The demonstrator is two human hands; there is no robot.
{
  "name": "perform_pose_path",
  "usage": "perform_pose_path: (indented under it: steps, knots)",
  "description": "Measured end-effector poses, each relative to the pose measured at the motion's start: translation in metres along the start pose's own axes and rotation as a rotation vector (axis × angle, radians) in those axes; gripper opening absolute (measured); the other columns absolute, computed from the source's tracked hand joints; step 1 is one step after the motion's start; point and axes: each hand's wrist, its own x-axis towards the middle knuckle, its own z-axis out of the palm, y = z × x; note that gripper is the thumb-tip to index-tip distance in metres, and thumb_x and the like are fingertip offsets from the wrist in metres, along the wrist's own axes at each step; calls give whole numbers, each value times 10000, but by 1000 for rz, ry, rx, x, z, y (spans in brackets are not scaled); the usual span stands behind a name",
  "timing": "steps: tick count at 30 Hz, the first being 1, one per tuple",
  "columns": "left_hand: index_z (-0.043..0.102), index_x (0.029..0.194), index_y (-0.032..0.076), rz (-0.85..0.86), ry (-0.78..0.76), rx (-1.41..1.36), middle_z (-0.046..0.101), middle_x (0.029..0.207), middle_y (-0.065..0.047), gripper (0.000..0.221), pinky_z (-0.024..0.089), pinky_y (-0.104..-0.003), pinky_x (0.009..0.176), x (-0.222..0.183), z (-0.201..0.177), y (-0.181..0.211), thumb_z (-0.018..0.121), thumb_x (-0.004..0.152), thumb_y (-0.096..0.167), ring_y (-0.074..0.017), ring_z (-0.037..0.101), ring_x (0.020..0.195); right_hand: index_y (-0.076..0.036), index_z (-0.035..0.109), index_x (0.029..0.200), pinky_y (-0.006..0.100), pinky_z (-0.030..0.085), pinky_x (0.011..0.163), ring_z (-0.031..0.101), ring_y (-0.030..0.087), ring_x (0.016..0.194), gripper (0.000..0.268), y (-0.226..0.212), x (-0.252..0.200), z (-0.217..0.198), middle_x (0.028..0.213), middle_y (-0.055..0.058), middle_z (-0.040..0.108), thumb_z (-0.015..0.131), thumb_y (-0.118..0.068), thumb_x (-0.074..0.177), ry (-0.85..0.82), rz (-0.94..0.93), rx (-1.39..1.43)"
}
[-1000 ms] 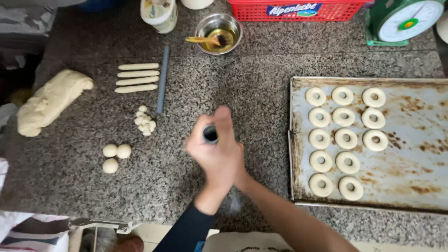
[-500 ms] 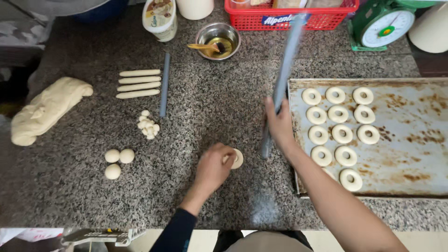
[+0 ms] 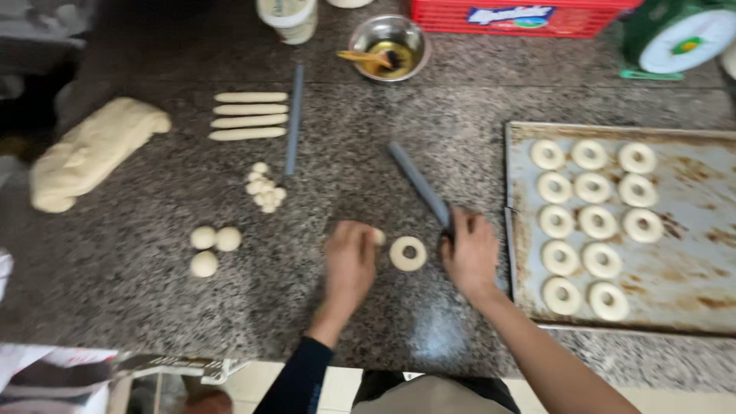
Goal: The person shapes dough into rings using a small roller and their hands, places them onto a tray, moves the tray between surfaces and into a rack, and uses shears to cut dough strips on a tray.
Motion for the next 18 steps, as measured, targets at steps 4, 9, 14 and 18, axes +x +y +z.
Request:
perform_pose_path:
  steps: [4,9,14,18]
  knots:
    - [675,1006,65,-182,225,30,731,950,-102,65,573,-431,729,19,-72,-58,619,1003,98,-267,723,817,-59,600,1324,511,476,884,568,411,1050,479,-30,8,-12,1129,208,576,703,-102,858,93,-136,155]
    - [696,1029,48,-283,274,277,729,922,-90,118,558,-416,768,63,-105,-133,703,915,78,-231,716,792,-87,663,1237,446,552,813,699,331,848,323,-49,10,4,1181,148,637,670,-173,926,-155,141,438]
    - [756,879,68,-298,225,583,726,880,-119,76,500,-500,770,79,-94,-150,771,816,108,-330,697,861,-62,705,1177,441,561,794,712,337,833,279,-25,2,28,1069,179,691,704,-170,920,-110,110,323]
    - [731,997,49,-201,154,171,730,1037,-115,109,588,-400,841,64,-61,-112,647,938,86,-293,729,945,-89,709,1199,403,593,819,740,306,846,304,-5,-4,33,1027,165,717,670,-164,907,-216,169,316]
